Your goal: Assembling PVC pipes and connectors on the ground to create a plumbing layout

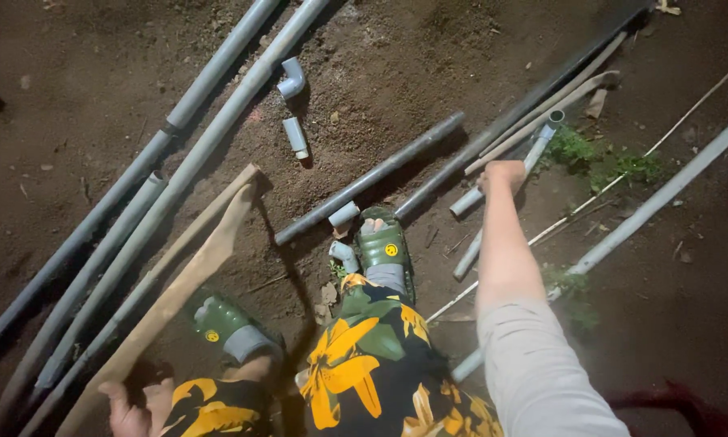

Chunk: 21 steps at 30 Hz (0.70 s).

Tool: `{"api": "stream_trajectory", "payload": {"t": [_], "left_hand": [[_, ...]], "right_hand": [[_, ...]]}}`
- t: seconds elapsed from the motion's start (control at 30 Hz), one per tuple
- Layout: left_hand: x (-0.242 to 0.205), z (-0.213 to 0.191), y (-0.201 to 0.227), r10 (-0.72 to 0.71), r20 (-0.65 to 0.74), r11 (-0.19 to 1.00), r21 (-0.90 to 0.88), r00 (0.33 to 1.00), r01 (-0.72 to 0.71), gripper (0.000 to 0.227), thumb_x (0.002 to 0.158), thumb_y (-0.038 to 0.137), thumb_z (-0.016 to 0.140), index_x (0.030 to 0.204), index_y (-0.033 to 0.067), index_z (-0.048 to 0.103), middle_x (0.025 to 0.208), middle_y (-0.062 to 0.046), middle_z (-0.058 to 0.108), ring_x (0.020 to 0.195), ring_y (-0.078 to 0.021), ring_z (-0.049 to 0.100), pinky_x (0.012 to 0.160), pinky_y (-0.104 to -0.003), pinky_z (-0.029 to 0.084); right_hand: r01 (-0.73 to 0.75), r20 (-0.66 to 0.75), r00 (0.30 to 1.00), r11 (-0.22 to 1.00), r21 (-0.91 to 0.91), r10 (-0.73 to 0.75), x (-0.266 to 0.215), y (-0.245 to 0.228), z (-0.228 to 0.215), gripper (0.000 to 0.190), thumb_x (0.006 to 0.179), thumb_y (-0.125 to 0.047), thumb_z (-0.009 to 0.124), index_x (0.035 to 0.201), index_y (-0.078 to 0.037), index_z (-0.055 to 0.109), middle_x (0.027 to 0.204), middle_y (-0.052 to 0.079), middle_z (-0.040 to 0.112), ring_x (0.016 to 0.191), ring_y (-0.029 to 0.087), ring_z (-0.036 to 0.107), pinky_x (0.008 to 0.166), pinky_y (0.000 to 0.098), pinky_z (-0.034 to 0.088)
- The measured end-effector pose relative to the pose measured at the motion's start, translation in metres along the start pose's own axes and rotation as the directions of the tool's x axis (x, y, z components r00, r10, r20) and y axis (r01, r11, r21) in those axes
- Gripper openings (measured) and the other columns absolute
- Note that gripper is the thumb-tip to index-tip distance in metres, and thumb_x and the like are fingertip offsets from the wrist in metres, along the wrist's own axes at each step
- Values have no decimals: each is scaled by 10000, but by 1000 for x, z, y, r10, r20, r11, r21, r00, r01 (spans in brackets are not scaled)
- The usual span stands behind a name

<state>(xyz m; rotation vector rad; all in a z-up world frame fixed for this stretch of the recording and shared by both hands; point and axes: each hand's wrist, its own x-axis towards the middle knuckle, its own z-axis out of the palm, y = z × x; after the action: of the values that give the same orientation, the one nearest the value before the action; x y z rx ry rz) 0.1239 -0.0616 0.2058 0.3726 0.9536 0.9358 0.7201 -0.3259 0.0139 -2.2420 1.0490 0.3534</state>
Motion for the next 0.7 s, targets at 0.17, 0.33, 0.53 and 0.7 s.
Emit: {"api": "stream_trajectory", "payload": {"t": [0.17, 0.33, 0.53, 0.7], "left_hand": [[0, 3, -2, 59, -92, 993, 110, 994, -49, 532, 829, 462, 667, 1259, 159, 591, 1231, 0, 626, 1219, -138, 544, 990, -273, 367], [8, -7, -2, 53, -54, 996, 77, 997, -49, 589, 778, 449, 724, 1255, 129, 594, 1258, -27, 612, 1250, -157, 535, 1088, -314, 346], [9, -26, 1, -69, 76, 997, -34, 995, 72, 513, 920, 436, 661, 1204, 12, 606, 1152, -132, 642, 1096, -231, 581, 1008, -346, 378], [5, -15, 3, -137, 65, 990, 44, 988, 134, 527, 863, 516, 671, 1197, 111, 624, 995, -58, 639, 939, -167, 593, 818, -304, 423]], "right_hand": [[-147, 68, 988, 970, 192, 136, 5, -5, 1, 226, 740, 63, 483, 594, -107, 506, 519, 66, 496, 383, 186, 479, 319, 335, 355], [-299, 126, 954, 859, 416, 271, 19, -5, 10, 274, 707, 108, 339, 686, -163, 377, 569, 53, 389, 412, 156, 369, 344, 269, 249], [-53, 40, 998, 998, -30, 55, -11, -7, -9, 207, 704, -240, 739, 840, -87, 704, 754, 48, 700, 578, 246, 693, 469, 331, 549], [-67, 73, 996, 984, 162, 56, -10, -22, 9, 257, 675, 3, 671, 928, -18, 629, 853, 110, 685, 715, 274, 690, 552, 428, 588]]}}
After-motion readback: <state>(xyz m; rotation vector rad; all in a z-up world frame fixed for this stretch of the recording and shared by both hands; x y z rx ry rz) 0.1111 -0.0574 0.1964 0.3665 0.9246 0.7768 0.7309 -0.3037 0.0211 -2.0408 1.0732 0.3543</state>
